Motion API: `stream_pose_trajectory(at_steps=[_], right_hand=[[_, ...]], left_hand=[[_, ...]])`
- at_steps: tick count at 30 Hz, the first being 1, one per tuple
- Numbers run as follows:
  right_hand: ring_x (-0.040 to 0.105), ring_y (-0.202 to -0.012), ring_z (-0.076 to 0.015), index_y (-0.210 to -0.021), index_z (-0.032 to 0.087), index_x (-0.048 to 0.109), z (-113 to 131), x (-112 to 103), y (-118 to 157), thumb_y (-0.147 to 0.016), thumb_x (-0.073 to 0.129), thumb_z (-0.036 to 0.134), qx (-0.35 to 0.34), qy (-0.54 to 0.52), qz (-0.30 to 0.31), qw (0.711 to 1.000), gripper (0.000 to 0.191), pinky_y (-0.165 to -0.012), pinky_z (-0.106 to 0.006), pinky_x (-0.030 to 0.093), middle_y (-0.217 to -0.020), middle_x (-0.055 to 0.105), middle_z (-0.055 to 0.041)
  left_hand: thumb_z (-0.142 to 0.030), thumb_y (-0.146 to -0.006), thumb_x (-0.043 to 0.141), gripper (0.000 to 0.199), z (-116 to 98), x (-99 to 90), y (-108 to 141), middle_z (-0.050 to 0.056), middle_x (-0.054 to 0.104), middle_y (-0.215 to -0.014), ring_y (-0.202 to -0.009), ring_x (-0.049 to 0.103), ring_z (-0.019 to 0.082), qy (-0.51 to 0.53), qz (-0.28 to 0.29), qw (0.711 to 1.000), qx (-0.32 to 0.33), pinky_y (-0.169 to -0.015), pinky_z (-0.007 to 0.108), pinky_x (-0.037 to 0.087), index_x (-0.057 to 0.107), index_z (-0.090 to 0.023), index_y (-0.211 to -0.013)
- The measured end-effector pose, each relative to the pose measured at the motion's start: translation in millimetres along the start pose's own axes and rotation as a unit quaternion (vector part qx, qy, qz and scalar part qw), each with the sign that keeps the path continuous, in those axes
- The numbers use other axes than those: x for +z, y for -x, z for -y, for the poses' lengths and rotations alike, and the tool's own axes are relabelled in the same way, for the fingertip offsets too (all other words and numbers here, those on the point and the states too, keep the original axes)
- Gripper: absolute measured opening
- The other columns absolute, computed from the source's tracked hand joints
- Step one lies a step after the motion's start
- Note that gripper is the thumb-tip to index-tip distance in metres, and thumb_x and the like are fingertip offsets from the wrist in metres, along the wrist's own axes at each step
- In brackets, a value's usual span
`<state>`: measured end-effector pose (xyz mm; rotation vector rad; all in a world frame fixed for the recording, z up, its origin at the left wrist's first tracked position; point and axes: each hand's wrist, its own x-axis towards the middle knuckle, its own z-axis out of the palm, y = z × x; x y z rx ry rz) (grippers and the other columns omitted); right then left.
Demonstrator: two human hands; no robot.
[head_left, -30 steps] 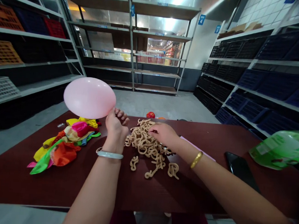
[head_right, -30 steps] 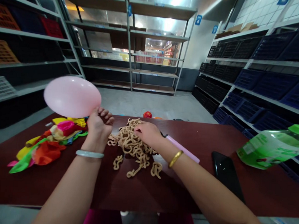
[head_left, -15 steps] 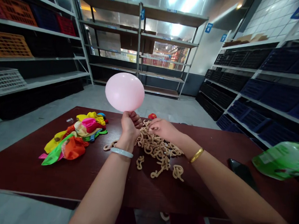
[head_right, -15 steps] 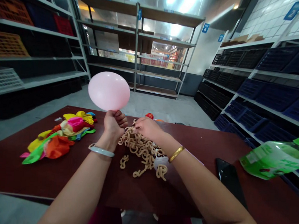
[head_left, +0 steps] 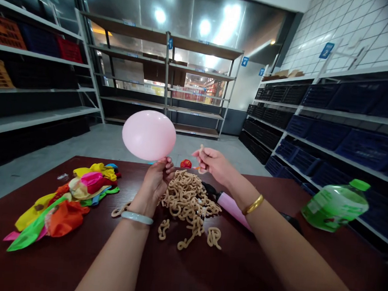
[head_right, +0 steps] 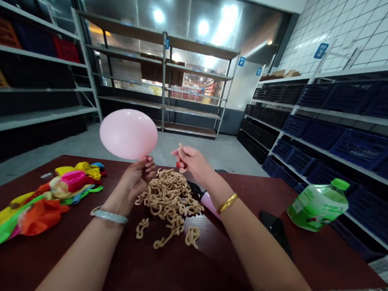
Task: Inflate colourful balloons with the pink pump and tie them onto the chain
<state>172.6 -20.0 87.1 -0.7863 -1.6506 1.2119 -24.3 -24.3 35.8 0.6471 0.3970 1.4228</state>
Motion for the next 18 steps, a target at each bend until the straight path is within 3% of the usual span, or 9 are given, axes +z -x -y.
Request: stream_pose_trajectory(at_steps=[3,6,9,13,18], right_hand=[[0.053,-0.064,-0.0120,-0.091,0.020,0.064,-7.5,1.4,8.9,-0.091,0.052,0.026,-0.074,0.237,0.023,0.968,0.014,-0.064,-0.025,0.042,-0.076,0.060,0.0014],[0.057,-0.079,-0.0156,-0.088,0.020,0.064,-14.6,4.2,18.8,-0.088,0.053,0.014,-0.139,0.439,0.034,0.887,0.013,-0.072,-0.026,0.039,-0.084,0.066,-0.0013],[0.056,-0.075,-0.0170,-0.083,0.019,0.063,-21.5,7.6,26.9,-0.089,0.052,0.012,-0.165,0.534,0.065,0.826,0.014,-0.068,-0.027,0.036,-0.083,0.066,-0.0040],[0.057,-0.081,-0.0195,-0.088,0.017,0.063,-32.9,12.3,32.8,-0.094,0.051,0.018,-0.188,0.545,0.007,0.817,0.014,-0.072,-0.029,0.038,-0.087,0.066,-0.0078],[0.058,-0.089,-0.0210,-0.094,0.016,0.065,-49.0,9.6,37.4,-0.094,0.050,0.017,-0.241,0.509,-0.039,0.825,0.016,-0.080,-0.031,0.043,-0.095,0.067,-0.0102]], left_hand=[[-0.023,-0.074,0.071,0.019,12.8,1.6,1.4,-0.006,0.043,-0.055,-0.042,0.037,0.004,-0.070,-0.012,0.997,-0.028,-0.038,0.014,0.023,0.055,-0.014,-0.074],[-0.029,-0.076,0.069,0.021,32.6,1.1,-3.2,-0.001,0.053,-0.053,-0.041,0.045,0.008,-0.185,-0.059,0.981,-0.007,-0.039,0.017,0.030,0.058,-0.014,-0.068],[-0.026,-0.075,0.068,0.018,52.6,0.6,-8.9,0.002,0.058,-0.053,-0.041,0.051,0.012,-0.254,-0.090,0.963,0.006,-0.043,0.022,0.038,0.060,-0.015,-0.063],[-0.021,-0.072,0.068,0.005,70.9,6.6,-3.8,0.001,0.062,-0.058,-0.045,0.054,0.014,-0.264,-0.094,0.960,0.020,-0.045,0.024,0.041,0.064,-0.017,-0.071],[-0.030,-0.074,0.068,0.014,78.3,19.2,12.2,0.001,0.062,-0.061,-0.045,0.052,0.013,-0.213,-0.068,0.974,-0.025,-0.040,0.021,0.032,0.063,-0.017,-0.077]])
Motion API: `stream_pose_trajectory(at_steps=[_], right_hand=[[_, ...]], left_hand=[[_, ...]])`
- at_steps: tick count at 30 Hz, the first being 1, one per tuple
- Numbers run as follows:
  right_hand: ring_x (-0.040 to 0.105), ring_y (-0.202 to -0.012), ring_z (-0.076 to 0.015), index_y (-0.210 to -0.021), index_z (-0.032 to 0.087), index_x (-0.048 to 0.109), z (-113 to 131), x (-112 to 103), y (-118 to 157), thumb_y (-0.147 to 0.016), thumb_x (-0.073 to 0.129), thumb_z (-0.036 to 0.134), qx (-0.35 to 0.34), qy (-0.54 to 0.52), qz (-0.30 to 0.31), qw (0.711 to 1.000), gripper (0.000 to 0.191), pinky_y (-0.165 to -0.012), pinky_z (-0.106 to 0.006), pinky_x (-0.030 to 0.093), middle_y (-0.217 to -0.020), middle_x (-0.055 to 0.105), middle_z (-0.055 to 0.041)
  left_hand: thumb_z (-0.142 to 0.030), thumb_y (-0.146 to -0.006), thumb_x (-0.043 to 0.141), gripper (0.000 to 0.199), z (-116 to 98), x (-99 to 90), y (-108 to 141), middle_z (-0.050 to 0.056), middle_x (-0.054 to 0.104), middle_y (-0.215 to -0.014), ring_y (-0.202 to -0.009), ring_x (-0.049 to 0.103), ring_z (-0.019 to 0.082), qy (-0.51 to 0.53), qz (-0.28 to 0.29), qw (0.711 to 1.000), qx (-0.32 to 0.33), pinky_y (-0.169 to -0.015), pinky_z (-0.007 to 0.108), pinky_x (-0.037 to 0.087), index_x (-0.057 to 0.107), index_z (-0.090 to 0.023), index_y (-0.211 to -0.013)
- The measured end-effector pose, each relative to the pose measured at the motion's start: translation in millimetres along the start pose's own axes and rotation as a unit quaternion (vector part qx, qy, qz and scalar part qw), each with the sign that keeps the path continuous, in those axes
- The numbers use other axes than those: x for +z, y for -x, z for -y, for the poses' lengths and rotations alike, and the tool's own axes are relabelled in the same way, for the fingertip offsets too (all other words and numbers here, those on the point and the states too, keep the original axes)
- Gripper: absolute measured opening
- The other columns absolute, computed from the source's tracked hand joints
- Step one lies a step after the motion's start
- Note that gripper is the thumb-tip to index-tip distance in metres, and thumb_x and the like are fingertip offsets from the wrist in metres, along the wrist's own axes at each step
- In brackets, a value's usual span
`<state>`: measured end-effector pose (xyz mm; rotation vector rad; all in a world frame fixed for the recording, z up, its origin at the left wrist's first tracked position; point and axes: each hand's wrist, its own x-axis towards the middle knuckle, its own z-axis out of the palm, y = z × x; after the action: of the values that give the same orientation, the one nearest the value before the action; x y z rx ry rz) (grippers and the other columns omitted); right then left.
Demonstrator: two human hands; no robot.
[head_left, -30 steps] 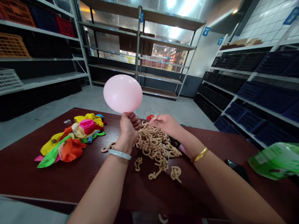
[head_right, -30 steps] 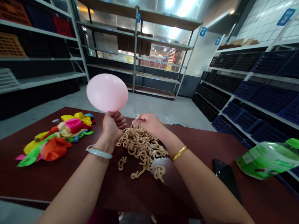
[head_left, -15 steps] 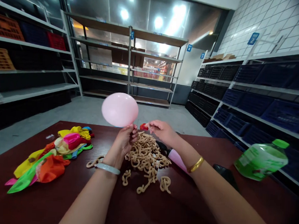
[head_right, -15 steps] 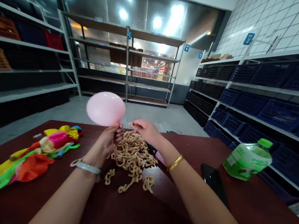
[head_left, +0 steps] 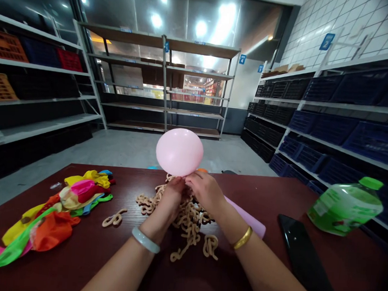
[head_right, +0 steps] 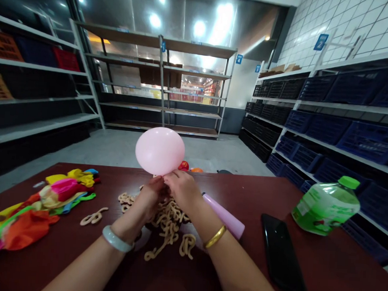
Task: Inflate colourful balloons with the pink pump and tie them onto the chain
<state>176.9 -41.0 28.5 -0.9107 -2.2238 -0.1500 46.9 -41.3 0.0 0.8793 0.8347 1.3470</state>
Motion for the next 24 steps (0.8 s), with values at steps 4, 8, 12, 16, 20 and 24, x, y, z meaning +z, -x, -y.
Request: stream_pose_trajectory(at_steps=[4,8,12,16,20,24], right_hand=[[0.060,-0.089,-0.0192,-0.090,0.019,0.067,-6.0,4.7,8.2,-0.092,0.054,0.016,-0.003,-0.047,-0.013,0.999,0.014,-0.081,-0.029,0.045,-0.097,0.067,-0.0077],[0.061,-0.091,-0.0197,-0.091,0.020,0.067,-5.6,3.7,11.6,-0.091,0.054,0.016,-0.004,-0.025,-0.011,1.000,0.014,-0.081,-0.030,0.046,-0.100,0.067,-0.0071],[0.061,-0.090,-0.0194,-0.082,0.020,0.068,-6.9,-2.6,12.1,-0.089,0.057,0.014,-0.013,-0.001,0.007,1.000,0.014,-0.078,-0.029,0.045,-0.098,0.069,-0.0056],[0.063,-0.086,-0.0171,-0.087,0.021,0.066,-10.9,-2.9,10.4,-0.085,0.064,0.012,0.031,-0.076,-0.014,0.997,0.010,-0.078,-0.027,0.045,-0.090,0.071,-0.0022],[0.066,-0.081,-0.0176,-0.104,0.021,0.060,-11.2,0.5,9.1,-0.080,0.070,0.013,0.107,-0.144,-0.046,0.983,0.026,-0.076,-0.028,0.047,-0.086,0.073,-0.0015],[0.065,-0.087,-0.0202,-0.104,0.021,0.060,-11.3,-1.2,10.3,-0.083,0.068,0.015,0.067,-0.069,-0.012,0.995,0.023,-0.079,-0.031,0.046,-0.092,0.073,-0.0048]], left_hand=[[-0.039,-0.075,0.069,0.023,2.5,-1.5,-1.9,0.002,0.060,-0.058,-0.042,0.049,0.012,-0.011,0.004,1.000,0.000,-0.040,0.021,0.027,0.062,-0.018,-0.074],[-0.040,-0.073,0.073,0.028,3.4,-4.9,-6.4,-0.001,0.049,-0.047,-0.038,0.039,0.009,-0.050,-0.019,0.998,0.024,-0.038,0.021,0.020,0.057,-0.018,-0.062],[-0.034,-0.070,0.073,0.024,-4.4,-1.9,1.1,0.000,0.054,-0.057,-0.040,0.036,0.006,-0.027,0.045,0.996,-0.069,-0.038,0.018,0.013,0.057,-0.017,-0.069],[-0.036,-0.067,0.073,0.029,-10.9,2.8,7.7,-0.002,0.054,-0.060,-0.041,0.035,0.004,-0.008,0.056,0.995,-0.088,-0.040,0.016,0.014,0.055,-0.016,-0.077],[-0.045,-0.070,0.070,0.033,-11.9,5.1,8.1,-0.003,0.051,-0.054,-0.039,0.030,0.004,-0.050,0.010,0.998,-0.024,-0.040,0.018,0.015,0.057,-0.015,-0.076],[-0.045,-0.069,0.071,0.033,-14.2,6.2,10.5,-0.002,0.054,-0.054,-0.038,0.032,0.005,-0.077,0.026,0.995,-0.063,-0.039,0.019,0.013,0.058,-0.016,-0.075]])
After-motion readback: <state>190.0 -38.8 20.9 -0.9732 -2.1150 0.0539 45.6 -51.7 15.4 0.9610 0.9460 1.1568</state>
